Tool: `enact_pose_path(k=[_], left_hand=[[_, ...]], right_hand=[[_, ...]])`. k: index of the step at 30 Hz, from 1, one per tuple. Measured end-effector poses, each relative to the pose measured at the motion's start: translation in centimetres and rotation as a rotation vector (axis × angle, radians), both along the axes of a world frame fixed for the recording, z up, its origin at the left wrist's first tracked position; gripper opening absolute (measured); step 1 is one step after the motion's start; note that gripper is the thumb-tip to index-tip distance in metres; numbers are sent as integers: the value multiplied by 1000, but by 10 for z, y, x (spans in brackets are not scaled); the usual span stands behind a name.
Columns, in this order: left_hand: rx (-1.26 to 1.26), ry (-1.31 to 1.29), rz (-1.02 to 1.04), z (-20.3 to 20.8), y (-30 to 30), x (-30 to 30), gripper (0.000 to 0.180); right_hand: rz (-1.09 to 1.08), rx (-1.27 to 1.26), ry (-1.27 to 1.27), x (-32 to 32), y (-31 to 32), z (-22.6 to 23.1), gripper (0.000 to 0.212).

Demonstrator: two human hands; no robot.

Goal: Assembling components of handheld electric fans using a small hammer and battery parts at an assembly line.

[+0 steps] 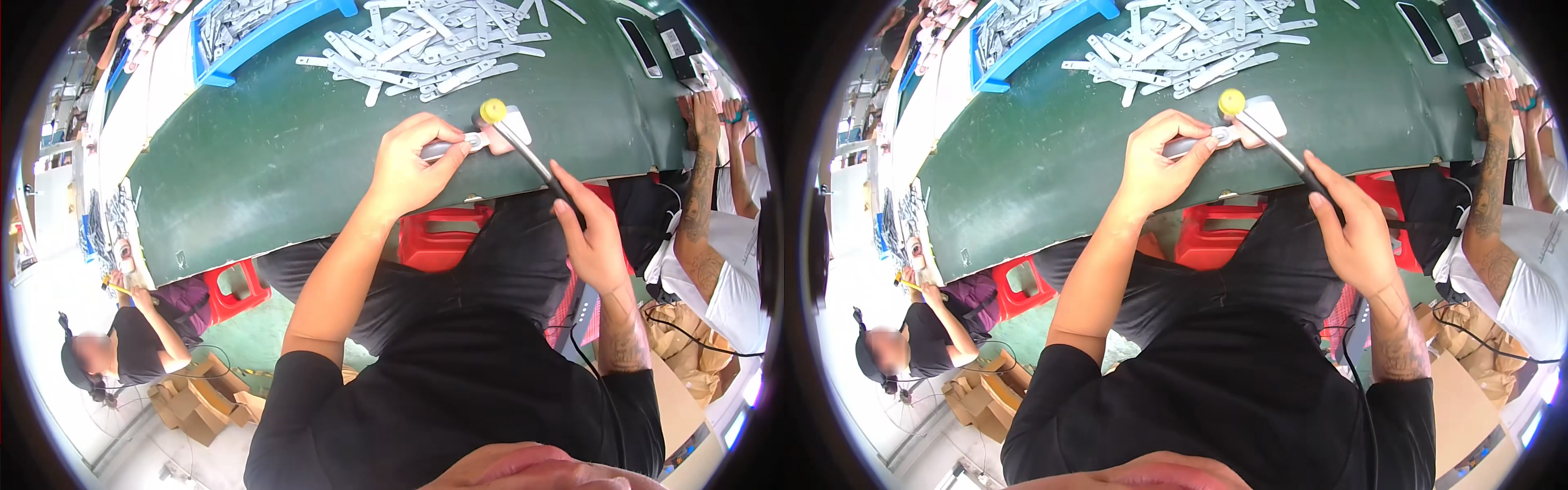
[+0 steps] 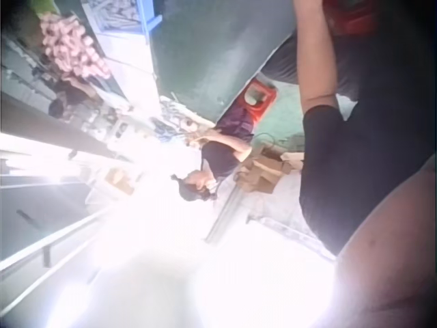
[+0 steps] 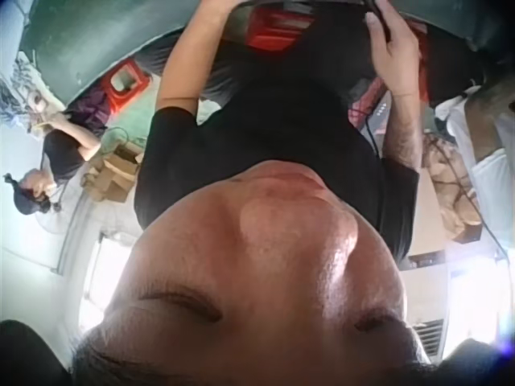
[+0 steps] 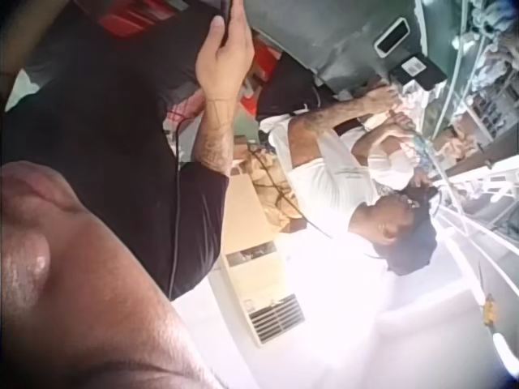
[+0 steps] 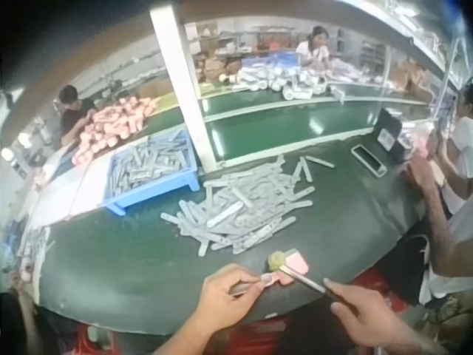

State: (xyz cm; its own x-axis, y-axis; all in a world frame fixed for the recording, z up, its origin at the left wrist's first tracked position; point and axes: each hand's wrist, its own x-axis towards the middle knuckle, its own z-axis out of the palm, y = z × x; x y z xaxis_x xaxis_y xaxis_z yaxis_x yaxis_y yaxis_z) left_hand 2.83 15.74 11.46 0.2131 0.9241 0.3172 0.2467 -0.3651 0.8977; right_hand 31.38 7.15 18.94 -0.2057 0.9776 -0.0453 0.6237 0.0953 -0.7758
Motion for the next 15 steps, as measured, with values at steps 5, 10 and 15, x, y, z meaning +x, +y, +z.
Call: enact_pose_path(k=[5,10,15], left_hand=[[15,-33,5,-3,0,2,10],[2,-44,-4,-2,0,1,9],[20,-42,-5,-3,0,3,8]], right_hand=[[-40,-76,-33,-2,-11,10,47],[-57,-188,-118,-1,-7,24,47],[26,14,-176,-5,-15,9,48]])
